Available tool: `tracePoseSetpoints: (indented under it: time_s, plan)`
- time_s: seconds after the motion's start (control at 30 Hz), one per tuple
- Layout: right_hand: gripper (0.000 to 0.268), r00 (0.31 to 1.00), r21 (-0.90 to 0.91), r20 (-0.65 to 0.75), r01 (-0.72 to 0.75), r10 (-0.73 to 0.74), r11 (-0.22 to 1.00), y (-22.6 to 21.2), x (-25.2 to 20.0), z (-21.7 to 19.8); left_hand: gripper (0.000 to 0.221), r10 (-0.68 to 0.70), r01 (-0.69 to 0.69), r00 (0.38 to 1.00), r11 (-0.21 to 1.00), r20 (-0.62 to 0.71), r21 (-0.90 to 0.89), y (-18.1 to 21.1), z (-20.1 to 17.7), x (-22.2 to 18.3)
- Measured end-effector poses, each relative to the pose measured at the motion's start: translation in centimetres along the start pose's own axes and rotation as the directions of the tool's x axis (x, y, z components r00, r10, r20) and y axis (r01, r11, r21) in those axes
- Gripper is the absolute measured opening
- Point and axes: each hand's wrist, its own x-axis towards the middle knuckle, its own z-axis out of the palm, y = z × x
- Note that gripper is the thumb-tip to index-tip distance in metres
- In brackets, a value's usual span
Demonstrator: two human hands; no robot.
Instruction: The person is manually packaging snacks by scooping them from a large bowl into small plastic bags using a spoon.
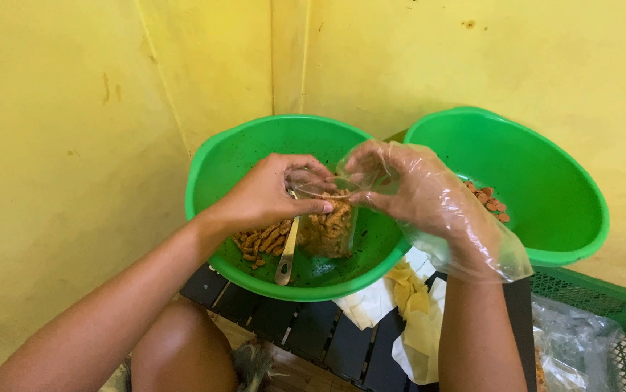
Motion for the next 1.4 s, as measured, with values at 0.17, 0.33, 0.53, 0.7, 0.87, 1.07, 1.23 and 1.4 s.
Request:
tracePoseSetpoints:
  time_s: [0.17,0.33,0.53,0.7,0.87,1.07,1.23,1.4]
  plan:
    - [0.046,0.995,-0.012,0.023,-0.099,0.099,0.995,-0.5,0.2,0.0,0.033,0.057,-0.057,0.998,0.998,-0.002,0.013,0.1,-0.1,0.0]
    - [0.031,0.992,-0.06,0.007,-0.122,0.123,0.991,1.5,0.6,0.5,0.042,-0.047,0.047,0.999,0.999,-0.004,0.017,-0.4,-0.3,0.1]
    - [0.037,0.989,-0.02,0.009,-0.145,0.145,0.989,0.7,0.6,0.3,0.045,-0.083,0.082,0.997,0.993,-0.002,-0.084,-1.4,-0.5,0.4]
    - [0.018,0.995,0.045,-0.038,-0.091,0.093,0.995,-0.1,0.0,0.1,0.097,-0.197,0.198,0.972,0.98,0.131,0.006,-1.1,0.0,0.4]
    - [0.004,0.99,0.123,-0.14,0.01,0.008,0.992,-1.9,-0.7,-0.6,0.103,-0.126,0.141,0.982,0.985,0.141,-0.098,-0.4,-0.3,0.4]
    - [0.007,0.961,0.256,-0.275,0.087,-0.014,0.963,-3.4,-1.8,-1.6,0.096,-0.111,0.139,0.97,0.983,0.215,-0.122,2.0,0.6,0.3]
    - [0.047,0.935,0.025,-0.188,-0.301,0.3,0.953,-9.6,-4.2,-5.2,0.06,-0.116,0.123,0.976,0.992,0.184,-0.029,3.3,0.2,-0.5]
    - [0.025,0.629,-0.471,0.022,-0.679,0.777,0.563,-9.8,-6.8,-8.2,0.071,-0.235,0.219,0.97,0.954,0.057,0.203,3.5,-1.5,-1.0]
